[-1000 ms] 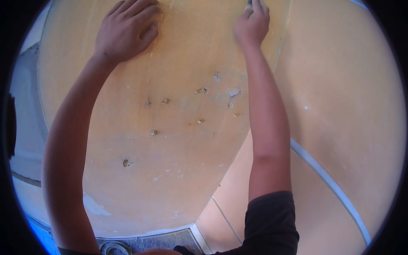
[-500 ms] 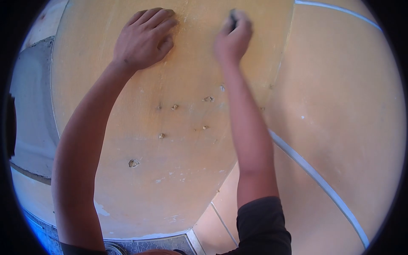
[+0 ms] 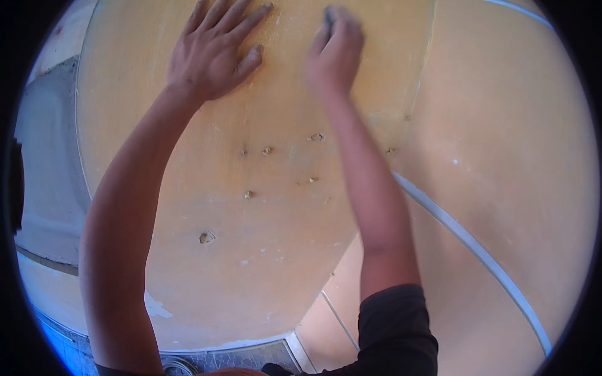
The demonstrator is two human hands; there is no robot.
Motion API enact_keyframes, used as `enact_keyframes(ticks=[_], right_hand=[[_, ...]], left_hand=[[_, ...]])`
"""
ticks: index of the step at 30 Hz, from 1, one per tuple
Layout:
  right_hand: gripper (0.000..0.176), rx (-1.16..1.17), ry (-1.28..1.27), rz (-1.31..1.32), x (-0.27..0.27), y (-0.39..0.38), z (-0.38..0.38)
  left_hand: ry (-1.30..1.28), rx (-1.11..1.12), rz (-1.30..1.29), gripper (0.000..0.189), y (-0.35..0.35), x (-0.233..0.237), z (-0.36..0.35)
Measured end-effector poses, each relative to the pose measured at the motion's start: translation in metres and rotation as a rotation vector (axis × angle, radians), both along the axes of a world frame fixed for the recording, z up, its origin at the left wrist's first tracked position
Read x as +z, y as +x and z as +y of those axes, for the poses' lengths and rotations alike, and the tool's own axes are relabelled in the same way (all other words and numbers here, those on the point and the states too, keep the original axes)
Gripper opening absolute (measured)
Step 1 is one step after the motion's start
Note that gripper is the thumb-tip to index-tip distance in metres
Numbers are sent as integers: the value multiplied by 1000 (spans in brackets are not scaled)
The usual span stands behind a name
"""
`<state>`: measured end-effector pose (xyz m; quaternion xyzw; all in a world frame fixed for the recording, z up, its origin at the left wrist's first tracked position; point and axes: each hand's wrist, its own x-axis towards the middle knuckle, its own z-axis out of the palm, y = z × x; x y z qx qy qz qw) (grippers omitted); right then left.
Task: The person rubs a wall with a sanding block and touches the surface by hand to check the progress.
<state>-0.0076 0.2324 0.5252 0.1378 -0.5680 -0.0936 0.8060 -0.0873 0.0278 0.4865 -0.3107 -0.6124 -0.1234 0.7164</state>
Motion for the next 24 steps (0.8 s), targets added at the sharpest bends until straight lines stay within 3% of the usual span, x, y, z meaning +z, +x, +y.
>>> enact_keyframes(ticks=[2,4,7,9,10,12,16,19,22,24], right_hand=[[24,40,132,8,-50,6,-7],[28,66,163,-106,-71,13,-8],[34,40,99,-80,-6,9,4],[30,15,-157,9,51,4,12],[30,19,-161,4,56,8,0],[38,18,-441,-74,60,15,-30],[34,74,75,-16,-23,-6,-14],[38,96,80,-91,-80,6,-17],[38,40,240,-148,-42,9,-5],[36,32,-71,-143,25,10,4]], left_hand=[[55,-132,174,71,-13,-2,4],[26,-62,59,72,1,-6,-3],[-9,15,-7,71,1,-5,-5],[-16,12,21,71,0,-5,-4],[-22,19,11,71,2,-6,-5],[-25,27,-1,71,2,-7,-7],[-51,30,11,71,0,-5,-11],[-120,4,-3,71,1,-17,-14],[-125,-5,14,72,1,-13,-21],[-145,-26,8,72,6,-17,-20]])
